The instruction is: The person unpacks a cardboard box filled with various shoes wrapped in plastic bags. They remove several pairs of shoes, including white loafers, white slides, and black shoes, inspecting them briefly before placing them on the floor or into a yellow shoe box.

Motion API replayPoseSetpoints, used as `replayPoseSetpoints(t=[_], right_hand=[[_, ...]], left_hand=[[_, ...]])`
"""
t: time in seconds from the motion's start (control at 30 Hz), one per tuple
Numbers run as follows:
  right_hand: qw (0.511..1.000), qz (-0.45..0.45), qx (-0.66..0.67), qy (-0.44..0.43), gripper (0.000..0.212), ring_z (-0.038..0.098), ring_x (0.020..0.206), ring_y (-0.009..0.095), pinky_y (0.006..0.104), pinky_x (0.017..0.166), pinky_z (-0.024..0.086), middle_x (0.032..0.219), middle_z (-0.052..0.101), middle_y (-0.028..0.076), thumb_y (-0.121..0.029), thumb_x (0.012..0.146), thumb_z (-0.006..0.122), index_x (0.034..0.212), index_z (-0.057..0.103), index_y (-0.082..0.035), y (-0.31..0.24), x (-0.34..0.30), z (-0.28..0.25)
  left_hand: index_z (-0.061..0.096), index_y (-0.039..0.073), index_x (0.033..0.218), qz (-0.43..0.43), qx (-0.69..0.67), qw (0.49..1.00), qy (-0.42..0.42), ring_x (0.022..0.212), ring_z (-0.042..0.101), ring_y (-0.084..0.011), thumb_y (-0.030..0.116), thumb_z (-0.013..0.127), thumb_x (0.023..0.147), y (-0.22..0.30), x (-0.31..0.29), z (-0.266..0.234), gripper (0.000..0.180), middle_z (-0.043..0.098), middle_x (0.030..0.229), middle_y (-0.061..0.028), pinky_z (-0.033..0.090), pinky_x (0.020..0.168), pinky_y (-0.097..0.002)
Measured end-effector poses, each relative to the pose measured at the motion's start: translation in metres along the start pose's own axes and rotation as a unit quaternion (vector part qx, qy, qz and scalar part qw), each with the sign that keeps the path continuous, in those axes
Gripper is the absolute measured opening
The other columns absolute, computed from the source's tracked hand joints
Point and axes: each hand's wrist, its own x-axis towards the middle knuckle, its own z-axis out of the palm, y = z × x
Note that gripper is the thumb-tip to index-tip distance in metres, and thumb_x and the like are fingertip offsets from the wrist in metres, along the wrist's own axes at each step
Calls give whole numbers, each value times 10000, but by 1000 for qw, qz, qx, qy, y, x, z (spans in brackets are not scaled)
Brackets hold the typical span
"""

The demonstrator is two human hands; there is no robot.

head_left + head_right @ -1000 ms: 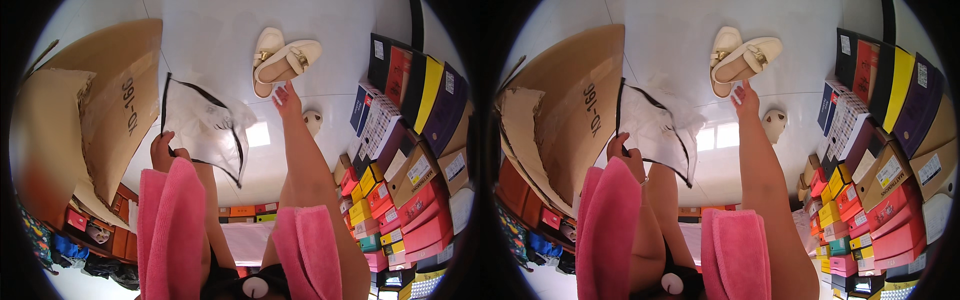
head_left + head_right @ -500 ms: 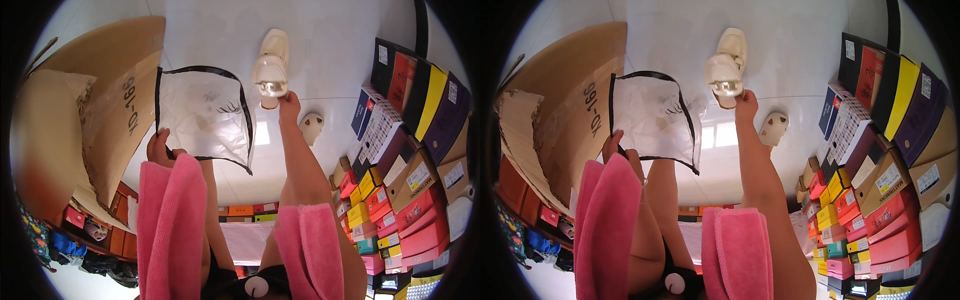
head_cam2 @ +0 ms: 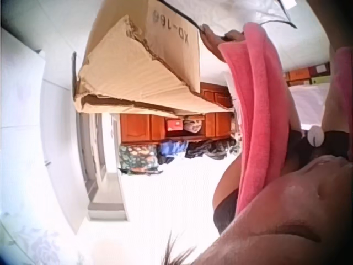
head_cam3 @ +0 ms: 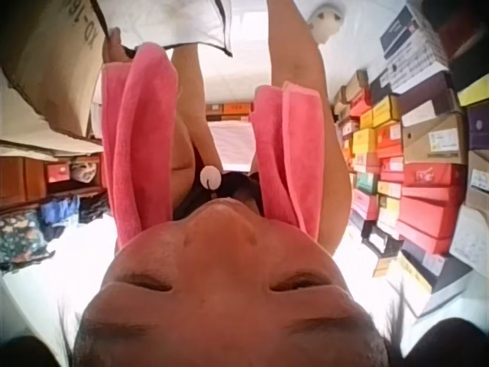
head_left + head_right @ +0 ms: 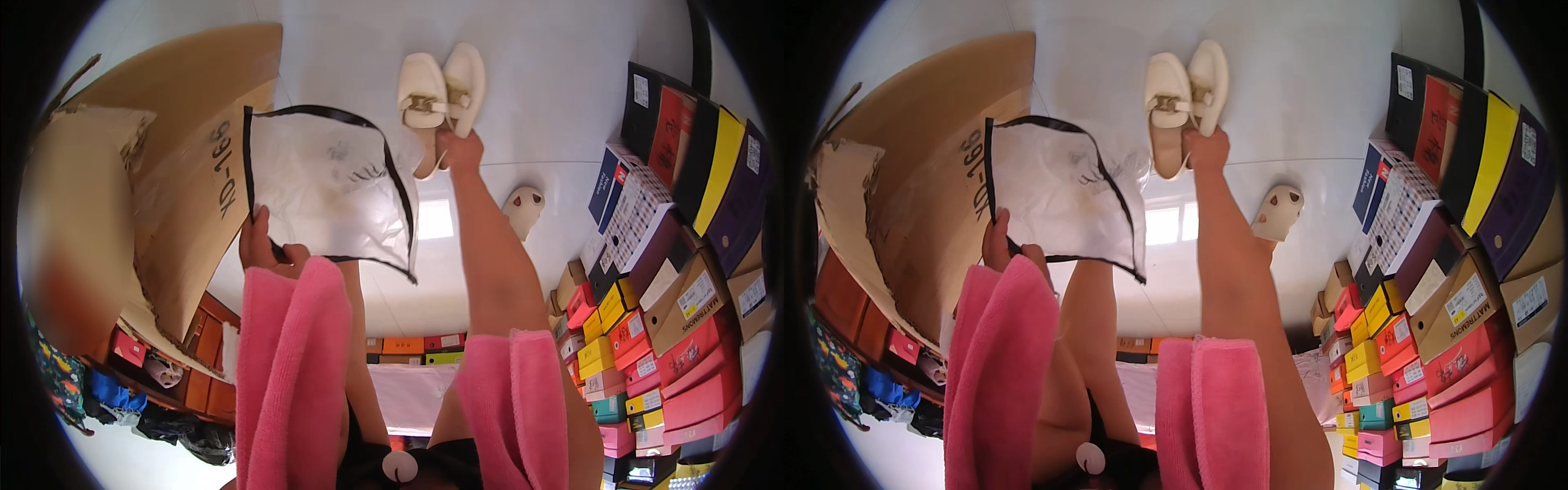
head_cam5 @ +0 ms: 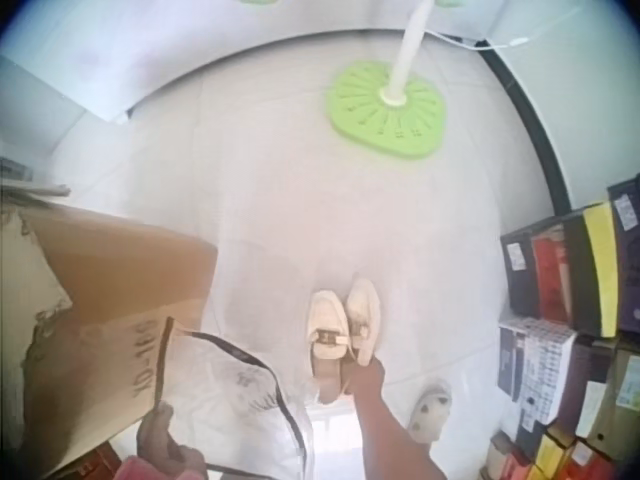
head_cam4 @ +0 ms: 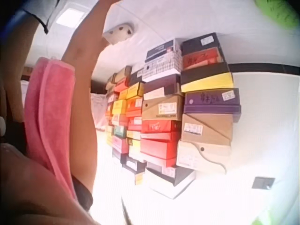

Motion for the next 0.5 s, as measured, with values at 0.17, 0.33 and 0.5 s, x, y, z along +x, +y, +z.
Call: replayPoseSetpoints(t=[0.17,0.33,0.5], right_hand=[[998,22,55,3,376,596,828,143,290,764,473,959,659,53,-97,711,731,1063,634,-7,-75,-41,-81],[993,-98,45,-48,445,621,884,150,299,781,495,1034,656,63,-79,708,725,1128,613,15,-188,-141,-188],[864,-185,-404,-236,220,659,788,284,348,714,518,860,673,107,-106,716,698,927,682,-42,-229,-210,-224]], left_hand=[[486,-27,1306,-102,-95,987,-73,1229,494,-331,-90,453,716,31,2,-3,595,409,1413,-226,473,928,-352],[467,-50,1310,-61,-107,985,-120,1235,498,-311,-89,481,704,70,-1,-2,608,400,1445,-167,478,915,-320],[448,-90,1294,30,-188,969,-154,1244,483,-338,-97,483,705,97,-12,5,590,367,1467,-162,459,950,-331]])
